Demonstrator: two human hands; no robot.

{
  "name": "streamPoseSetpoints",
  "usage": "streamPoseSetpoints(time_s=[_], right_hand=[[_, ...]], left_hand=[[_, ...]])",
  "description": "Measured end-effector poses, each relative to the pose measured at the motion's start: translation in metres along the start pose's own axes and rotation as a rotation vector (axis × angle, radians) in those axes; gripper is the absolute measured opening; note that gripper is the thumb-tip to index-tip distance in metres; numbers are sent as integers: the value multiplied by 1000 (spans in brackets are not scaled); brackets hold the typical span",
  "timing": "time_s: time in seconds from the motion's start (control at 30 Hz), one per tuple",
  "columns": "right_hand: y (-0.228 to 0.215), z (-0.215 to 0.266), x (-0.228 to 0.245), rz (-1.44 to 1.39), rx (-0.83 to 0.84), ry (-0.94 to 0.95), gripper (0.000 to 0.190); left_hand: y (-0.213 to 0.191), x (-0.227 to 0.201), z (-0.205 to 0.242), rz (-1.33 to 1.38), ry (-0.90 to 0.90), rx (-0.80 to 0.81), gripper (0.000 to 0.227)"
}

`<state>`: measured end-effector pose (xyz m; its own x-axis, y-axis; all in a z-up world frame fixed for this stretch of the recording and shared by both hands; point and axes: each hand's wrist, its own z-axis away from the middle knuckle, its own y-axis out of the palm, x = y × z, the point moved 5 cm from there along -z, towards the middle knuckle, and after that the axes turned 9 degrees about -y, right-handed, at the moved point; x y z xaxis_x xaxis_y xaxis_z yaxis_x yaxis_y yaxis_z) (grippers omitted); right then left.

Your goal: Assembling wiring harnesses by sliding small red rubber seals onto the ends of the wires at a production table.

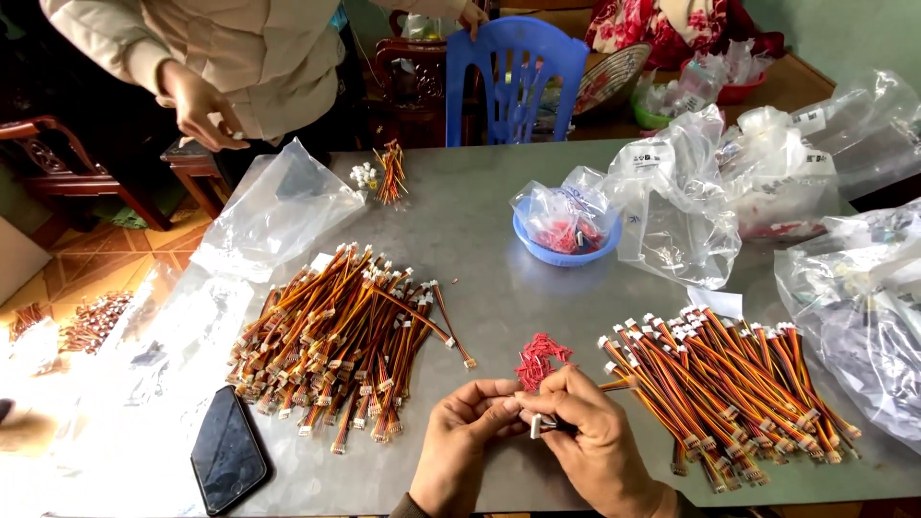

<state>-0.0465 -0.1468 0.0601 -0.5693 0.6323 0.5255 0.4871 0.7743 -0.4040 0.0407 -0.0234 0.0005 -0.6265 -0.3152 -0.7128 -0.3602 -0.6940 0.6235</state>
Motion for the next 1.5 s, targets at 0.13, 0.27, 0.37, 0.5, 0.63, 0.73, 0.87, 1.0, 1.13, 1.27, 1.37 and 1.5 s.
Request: streamPoseSetpoints(time_s=[0.13,0.27,0.37,0.5,0.63,0.73,0.87,1.0,1.13,1.27,1.37,1.5], right_hand=[[-4,-9,2,12,146,404,42],[-6,-1,-7,155,193,256,18],[-2,6,-17,305,238,258,24],[7,12,-22,401,219,197,27],[12,21,-26,506,238,217,27],[0,6,-14,500,274,203,20],[-19,-1,-20,558,376,152,22],[-61,8,-70,739,423,384,26],[-72,2,-70,717,250,544,50],[-24,4,-54,96,145,501,15],[-4,5,-54,32,237,454,30],[5,-1,-50,73,140,196,32]], left_hand=[[-1,2,-2,60,-4,-78,30],[-9,8,-6,29,45,-76,28],[-6,8,-5,-35,55,-42,29],[-2,8,-3,-74,50,-62,30],[-1,7,1,-197,32,-104,30],[-1,5,-2,-147,103,-64,35],[6,-10,7,-341,126,-92,25],[3,-63,11,-1443,661,-317,30],[-14,-91,-26,-1943,650,-279,47],[-20,-97,-36,-2084,865,-90,18],[-25,-101,-37,-2152,854,-33,15],[-32,-101,-41,-2223,860,-47,16]])
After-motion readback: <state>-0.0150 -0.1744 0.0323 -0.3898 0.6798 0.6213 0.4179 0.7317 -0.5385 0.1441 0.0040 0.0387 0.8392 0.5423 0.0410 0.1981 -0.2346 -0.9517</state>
